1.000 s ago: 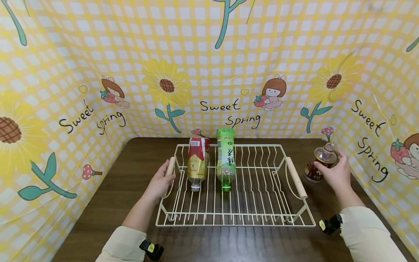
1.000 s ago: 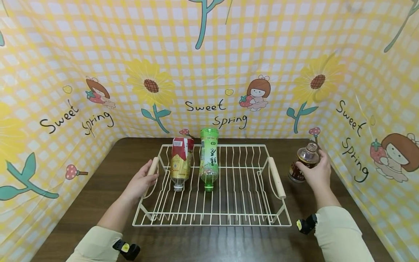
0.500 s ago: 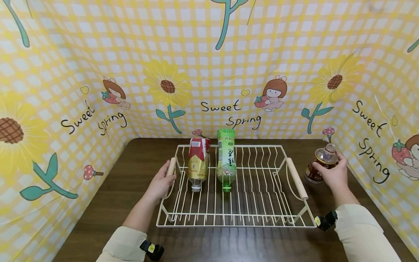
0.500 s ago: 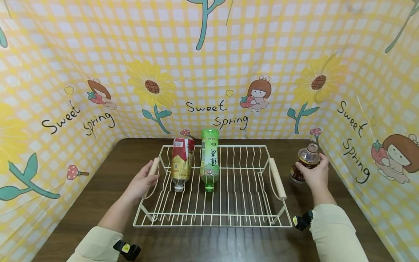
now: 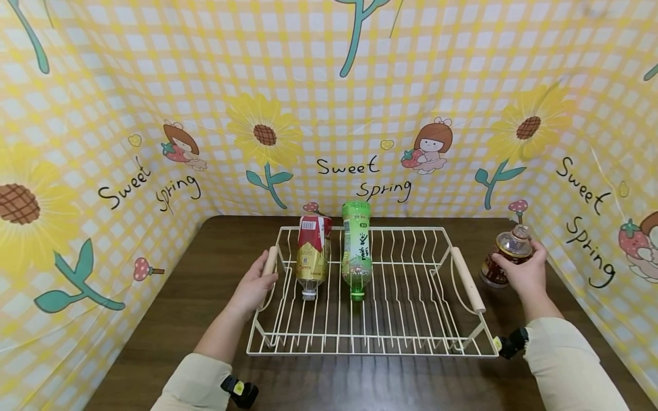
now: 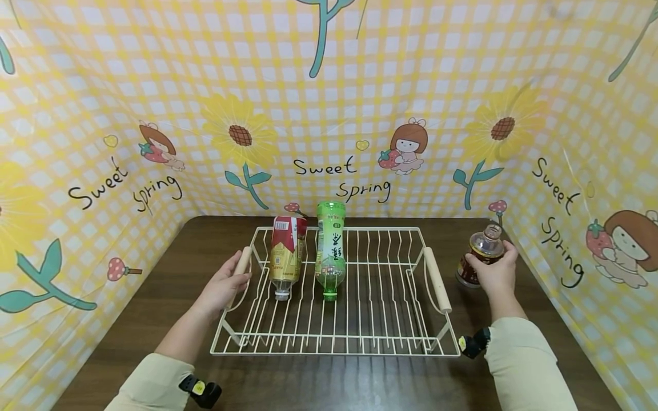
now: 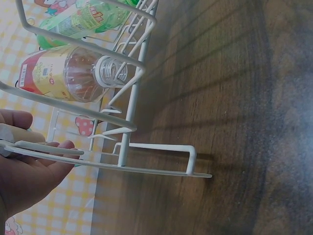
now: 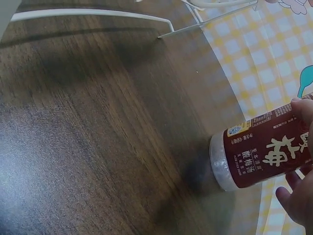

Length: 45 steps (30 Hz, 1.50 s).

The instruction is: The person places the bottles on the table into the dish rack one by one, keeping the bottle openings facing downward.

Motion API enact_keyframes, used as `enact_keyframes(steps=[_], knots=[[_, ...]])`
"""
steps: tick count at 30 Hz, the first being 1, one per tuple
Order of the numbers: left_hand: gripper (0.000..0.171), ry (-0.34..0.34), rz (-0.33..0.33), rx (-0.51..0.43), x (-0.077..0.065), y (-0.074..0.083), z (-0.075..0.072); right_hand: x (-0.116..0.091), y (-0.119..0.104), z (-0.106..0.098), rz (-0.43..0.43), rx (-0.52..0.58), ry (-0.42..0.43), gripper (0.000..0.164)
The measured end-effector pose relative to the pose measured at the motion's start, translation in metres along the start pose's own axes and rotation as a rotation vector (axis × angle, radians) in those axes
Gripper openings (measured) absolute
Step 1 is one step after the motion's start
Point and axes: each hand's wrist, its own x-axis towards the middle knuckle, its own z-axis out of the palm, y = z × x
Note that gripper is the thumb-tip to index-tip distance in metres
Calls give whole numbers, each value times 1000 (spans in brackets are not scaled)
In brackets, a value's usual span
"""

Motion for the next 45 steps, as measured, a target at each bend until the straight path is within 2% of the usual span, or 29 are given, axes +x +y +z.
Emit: enact_keyframes(steps=[7, 11, 23, 31, 45], knots=[[71, -7, -13, -11, 1, 0, 0, -2, -2, 0, 7, 4, 26, 98], [71, -5, -12, -7, 2, 0, 0, -6, -8, 1, -19, 32, 39, 97], [71, -5, -9, -10, 1, 1, -1, -16, -34, 0, -47, 89, -4, 94], [71, 5, -11, 3, 1, 1, -1, -26, -55, -3, -158, 24, -53, 94], [71, -5, -10, 1, 1, 0, 0, -38, -85, -7, -364, 8, -105, 90]])
